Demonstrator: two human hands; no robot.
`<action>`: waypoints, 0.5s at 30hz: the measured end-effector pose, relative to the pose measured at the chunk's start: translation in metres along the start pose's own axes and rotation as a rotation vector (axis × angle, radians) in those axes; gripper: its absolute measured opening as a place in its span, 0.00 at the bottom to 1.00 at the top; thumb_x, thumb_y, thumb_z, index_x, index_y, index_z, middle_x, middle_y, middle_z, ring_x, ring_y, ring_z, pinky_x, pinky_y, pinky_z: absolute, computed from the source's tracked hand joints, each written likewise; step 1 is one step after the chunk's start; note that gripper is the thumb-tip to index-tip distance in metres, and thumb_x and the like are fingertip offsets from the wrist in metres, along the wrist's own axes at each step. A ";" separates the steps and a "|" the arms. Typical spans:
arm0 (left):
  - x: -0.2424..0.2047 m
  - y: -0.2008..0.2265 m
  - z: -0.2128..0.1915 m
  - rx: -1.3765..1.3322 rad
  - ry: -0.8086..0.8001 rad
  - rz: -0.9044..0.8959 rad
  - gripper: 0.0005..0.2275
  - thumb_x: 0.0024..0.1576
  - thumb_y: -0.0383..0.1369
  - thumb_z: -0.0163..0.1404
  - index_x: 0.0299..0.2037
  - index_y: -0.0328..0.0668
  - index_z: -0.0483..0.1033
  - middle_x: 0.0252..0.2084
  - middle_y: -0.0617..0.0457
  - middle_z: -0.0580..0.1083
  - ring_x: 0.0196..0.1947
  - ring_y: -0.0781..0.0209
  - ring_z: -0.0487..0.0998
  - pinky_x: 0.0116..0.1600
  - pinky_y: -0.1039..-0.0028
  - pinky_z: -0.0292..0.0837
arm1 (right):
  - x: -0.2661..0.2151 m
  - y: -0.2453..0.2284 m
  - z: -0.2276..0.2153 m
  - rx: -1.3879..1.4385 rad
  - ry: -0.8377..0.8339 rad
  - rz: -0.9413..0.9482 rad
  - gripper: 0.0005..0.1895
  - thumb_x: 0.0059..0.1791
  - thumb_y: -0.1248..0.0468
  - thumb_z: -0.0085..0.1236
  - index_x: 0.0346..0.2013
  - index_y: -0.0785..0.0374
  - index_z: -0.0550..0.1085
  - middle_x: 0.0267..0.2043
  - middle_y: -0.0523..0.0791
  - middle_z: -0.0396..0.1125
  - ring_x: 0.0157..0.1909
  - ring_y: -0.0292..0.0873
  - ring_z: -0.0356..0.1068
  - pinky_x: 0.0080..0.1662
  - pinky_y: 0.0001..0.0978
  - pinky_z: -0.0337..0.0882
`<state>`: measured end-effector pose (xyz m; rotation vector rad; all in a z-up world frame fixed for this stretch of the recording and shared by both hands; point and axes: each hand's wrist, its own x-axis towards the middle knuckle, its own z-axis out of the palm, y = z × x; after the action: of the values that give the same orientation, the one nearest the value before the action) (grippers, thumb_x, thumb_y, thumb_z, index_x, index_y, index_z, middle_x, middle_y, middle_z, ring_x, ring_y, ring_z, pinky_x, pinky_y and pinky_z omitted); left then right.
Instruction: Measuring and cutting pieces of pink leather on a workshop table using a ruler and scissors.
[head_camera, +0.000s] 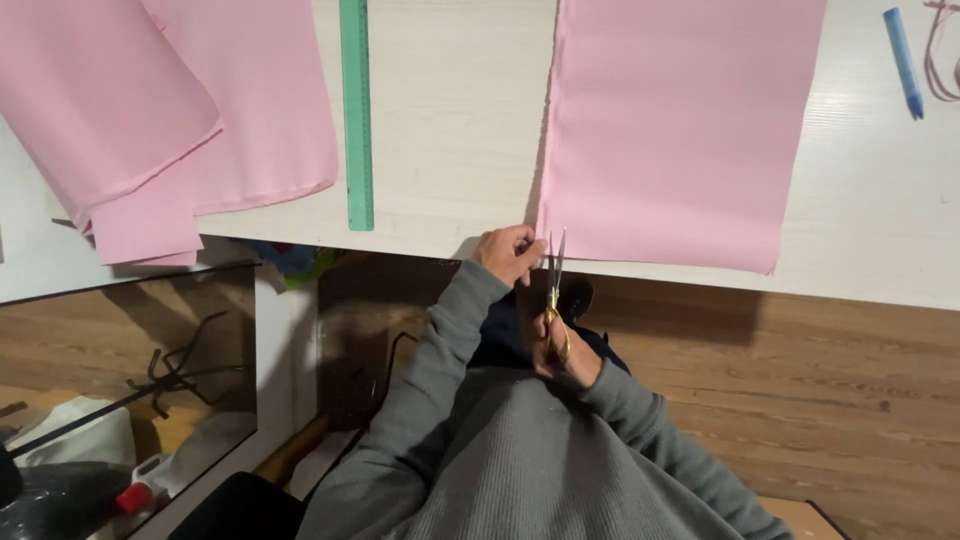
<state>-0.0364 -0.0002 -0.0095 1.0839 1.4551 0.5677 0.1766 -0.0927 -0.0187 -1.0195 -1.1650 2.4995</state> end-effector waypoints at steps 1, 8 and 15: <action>-0.001 0.003 -0.001 0.005 -0.013 -0.015 0.13 0.62 0.38 0.51 0.35 0.34 0.77 0.24 0.54 0.77 0.17 0.69 0.76 0.24 0.76 0.74 | 0.006 0.001 0.000 -0.023 0.029 -0.007 0.35 0.52 0.29 0.19 0.40 0.58 0.57 0.18 0.45 0.60 0.20 0.38 0.56 0.25 0.29 0.58; -0.001 0.010 -0.006 0.007 -0.061 -0.038 0.13 0.62 0.39 0.52 0.36 0.34 0.77 0.25 0.53 0.77 0.18 0.69 0.76 0.23 0.77 0.74 | 0.021 0.013 -0.004 0.022 0.111 0.003 0.32 0.55 0.33 0.22 0.40 0.58 0.58 0.19 0.43 0.55 0.21 0.36 0.54 0.27 0.28 0.58; 0.003 0.007 -0.007 0.005 -0.082 -0.063 0.12 0.61 0.38 0.52 0.35 0.34 0.77 0.25 0.52 0.78 0.18 0.69 0.76 0.23 0.77 0.74 | 0.018 0.004 0.002 0.017 0.150 0.013 0.30 0.55 0.35 0.25 0.40 0.58 0.60 0.19 0.41 0.57 0.19 0.35 0.54 0.24 0.27 0.57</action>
<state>-0.0402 0.0073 -0.0035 1.0497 1.4149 0.4704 0.1621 -0.0888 -0.0293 -1.1902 -1.0944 2.3908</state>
